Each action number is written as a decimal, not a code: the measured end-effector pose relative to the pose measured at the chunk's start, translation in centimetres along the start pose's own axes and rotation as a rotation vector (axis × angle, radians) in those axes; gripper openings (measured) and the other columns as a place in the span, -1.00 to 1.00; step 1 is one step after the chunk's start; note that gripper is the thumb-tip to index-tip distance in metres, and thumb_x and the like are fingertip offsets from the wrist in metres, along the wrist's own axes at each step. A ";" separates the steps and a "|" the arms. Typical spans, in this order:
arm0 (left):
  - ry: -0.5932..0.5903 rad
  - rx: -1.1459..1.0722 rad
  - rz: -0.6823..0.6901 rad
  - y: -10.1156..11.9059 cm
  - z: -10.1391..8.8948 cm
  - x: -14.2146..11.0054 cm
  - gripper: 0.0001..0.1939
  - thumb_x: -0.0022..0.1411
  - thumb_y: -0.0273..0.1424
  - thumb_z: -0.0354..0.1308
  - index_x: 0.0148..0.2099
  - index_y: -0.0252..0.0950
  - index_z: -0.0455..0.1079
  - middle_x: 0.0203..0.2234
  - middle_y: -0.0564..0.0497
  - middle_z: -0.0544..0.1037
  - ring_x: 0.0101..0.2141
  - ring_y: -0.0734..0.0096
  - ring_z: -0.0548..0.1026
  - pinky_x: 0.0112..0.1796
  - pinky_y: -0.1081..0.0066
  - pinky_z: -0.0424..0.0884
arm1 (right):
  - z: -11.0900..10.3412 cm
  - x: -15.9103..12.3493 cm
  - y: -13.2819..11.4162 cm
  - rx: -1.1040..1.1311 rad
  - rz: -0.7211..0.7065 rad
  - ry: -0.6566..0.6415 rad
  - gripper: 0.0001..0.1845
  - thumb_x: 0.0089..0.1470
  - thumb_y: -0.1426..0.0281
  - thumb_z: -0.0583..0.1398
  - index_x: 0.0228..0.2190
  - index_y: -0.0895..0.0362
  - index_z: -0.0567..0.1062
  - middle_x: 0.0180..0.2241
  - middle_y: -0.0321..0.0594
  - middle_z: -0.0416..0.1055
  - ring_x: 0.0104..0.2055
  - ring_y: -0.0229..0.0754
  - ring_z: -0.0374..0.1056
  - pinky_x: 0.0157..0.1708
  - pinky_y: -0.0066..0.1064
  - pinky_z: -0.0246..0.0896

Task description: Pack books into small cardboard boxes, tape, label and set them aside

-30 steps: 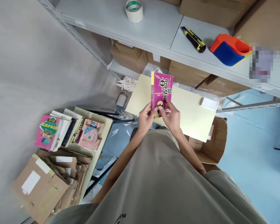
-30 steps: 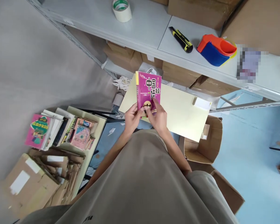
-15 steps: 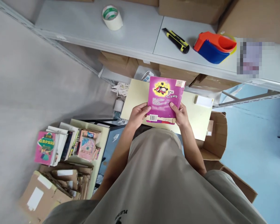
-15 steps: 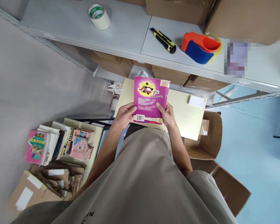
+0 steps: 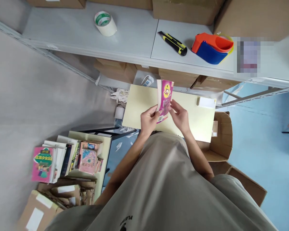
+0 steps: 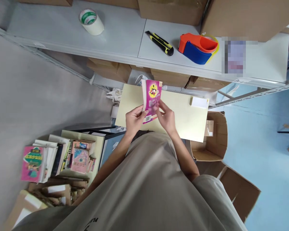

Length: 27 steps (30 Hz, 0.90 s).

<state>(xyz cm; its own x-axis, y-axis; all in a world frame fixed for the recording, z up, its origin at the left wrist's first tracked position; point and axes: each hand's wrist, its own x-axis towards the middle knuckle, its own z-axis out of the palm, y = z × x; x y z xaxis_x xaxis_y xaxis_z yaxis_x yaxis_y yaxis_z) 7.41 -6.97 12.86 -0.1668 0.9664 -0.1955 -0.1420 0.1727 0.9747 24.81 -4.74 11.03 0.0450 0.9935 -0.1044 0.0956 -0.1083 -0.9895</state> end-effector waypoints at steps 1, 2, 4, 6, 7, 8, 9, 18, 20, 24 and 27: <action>-0.011 0.034 0.004 -0.2 0.6 -0.5 -0.44 0.33 0.08 0.60 0.17 -0.19 0.81 0.05 -0.09 0.86 0.10 -0.08 0.81 0.22 0.01 0.75 | 0.7 -0.6 -0.5 -0.005 0.013 -0.021 -0.10 0.23 -0.37 0.44 0.30 -0.02 0.69 0.25 -0.01 0.74 0.27 0.23 0.71 0.16 0.06 0.79; -0.032 0.073 0.008 -0.5 1.0 -0.9 -0.47 0.32 0.06 0.61 0.16 -0.16 0.82 0.02 -0.07 0.86 0.09 -0.10 0.81 0.22 -0.01 0.74 | 1.3 -1.0 -0.9 -0.034 0.023 -0.012 -0.13 0.20 -0.36 0.47 0.24 -0.01 0.71 0.13 -0.05 0.79 0.15 0.20 0.75 0.10 0.01 0.80; -0.113 0.137 0.011 -1.0 1.3 -1.3 -0.47 0.26 0.02 0.66 0.15 -0.12 0.82 0.02 -0.08 0.86 0.08 -0.14 0.82 0.21 -0.03 0.74 | 1.8 -1.3 -1.5 -0.119 0.032 0.060 -0.25 0.21 -0.35 0.48 0.04 0.00 0.75 -0.15 -0.14 0.79 -0.11 0.08 0.74 0.00 -0.06 0.79; -0.207 0.158 0.011 -1.4 0.5 -1.1 -0.40 0.23 0.01 0.68 0.21 -0.13 0.80 0.13 -0.14 0.83 0.12 -0.15 0.81 0.23 -0.02 0.73 | 1.4 -0.9 -1.5 -0.130 0.024 0.098 -0.31 0.28 -0.37 0.41 -0.12 0.01 0.74 -0.32 -0.21 0.72 -0.27 0.00 0.67 -0.09 -0.10 0.75; -0.212 0.157 0.022 -1.5 -0.2 -0.7 -0.35 0.23 0.02 0.68 0.26 -0.14 0.77 0.24 -0.17 0.79 0.19 -0.14 0.78 0.28 0.00 0.70 | 0.9 -0.6 -1.4 -0.086 0.021 0.075 -0.30 0.30 -0.38 0.39 -0.13 0.01 0.73 -0.32 -0.22 0.72 -0.27 0.00 0.66 -0.12 -0.11 0.74; -0.175 0.152 0.044 -1.5 -1.1 -0.1 -0.30 0.24 0.04 0.68 0.31 -0.14 0.74 0.34 -0.20 0.72 0.30 -0.14 0.72 0.34 0.01 0.66 | 0.2 -0.2 -1.3 -0.016 0.026 0.029 -0.30 0.30 -0.38 0.38 -0.11 0.00 0.74 -0.27 -0.20 0.75 -0.24 0.02 0.68 -0.13 -0.10 0.74; -0.110 0.147 0.068 -1.5 -2.2 0.5 -0.24 0.23 0.06 0.69 0.35 -0.14 0.70 0.42 -0.22 0.66 0.40 -0.15 0.64 0.40 0.02 0.60 | -0.4 0.2 -1.1 0.065 0.040 -0.027 -0.29 0.28 -0.38 0.40 -0.05 -0.01 0.75 -0.21 -0.19 0.78 -0.19 0.04 0.71 -0.12 -0.08 0.75; -0.118 -0.030 -0.134 0.3 -6.7 2.2 -0.38 0.12 0.15 0.73 -0.05 -0.26 0.79 -0.12 -0.13 0.87 -0.12 0.06 0.82 0.00 0.15 0.77 | -2.0 0.6 -0.5 0.290 0.113 -0.205 -0.27 0.18 -0.34 0.52 0.07 -0.06 0.79 -0.05 -0.19 0.84 0.01 0.13 0.79 0.07 0.14 0.82; -0.114 -0.036 -0.122 0.6 -6.4 1.9 -0.38 0.11 0.13 0.74 -0.05 -0.25 0.79 -0.12 -0.12 0.87 -0.12 0.07 0.82 -0.01 0.17 0.76 | -1.9 0.7 -0.4 0.297 0.103 -0.217 -0.29 0.19 -0.33 0.52 0.06 -0.06 0.80 -0.04 -0.19 0.84 0.00 0.12 0.79 0.09 0.14 0.82; -0.138 -0.037 -0.076 1.3 -6.4 1.8 -0.32 0.12 0.11 0.75 0.08 -0.22 0.76 -0.07 -0.15 0.86 -0.03 -0.01 0.82 0.06 0.10 0.75 | -2.5 1.0 -0.9 0.252 0.075 -0.260 -0.28 0.24 -0.34 0.48 0.10 -0.07 0.79 0.02 -0.20 0.84 0.00 0.11 0.79 0.12 0.13 0.81; -0.116 0.064 0.024 1.8 -7.0 2.2 -0.38 0.13 0.08 0.75 0.05 -0.21 0.76 -0.09 -0.12 0.84 -0.02 0.00 0.79 0.11 0.08 0.72 | -3.3 1.3 -1.6 0.108 -0.026 -0.267 -0.28 0.29 -0.37 0.43 0.08 -0.07 0.81 0.08 -0.17 0.83 0.13 0.16 0.76 0.26 0.18 0.73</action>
<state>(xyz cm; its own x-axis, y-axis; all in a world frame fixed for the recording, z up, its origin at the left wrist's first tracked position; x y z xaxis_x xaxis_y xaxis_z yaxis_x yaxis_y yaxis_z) -0.04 -5.84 13.39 -0.0546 0.9853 -0.1619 -0.0759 0.1576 0.9846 28.03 -3.44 12.80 -0.2208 0.9714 -0.0872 -0.0135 -0.0924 -0.9956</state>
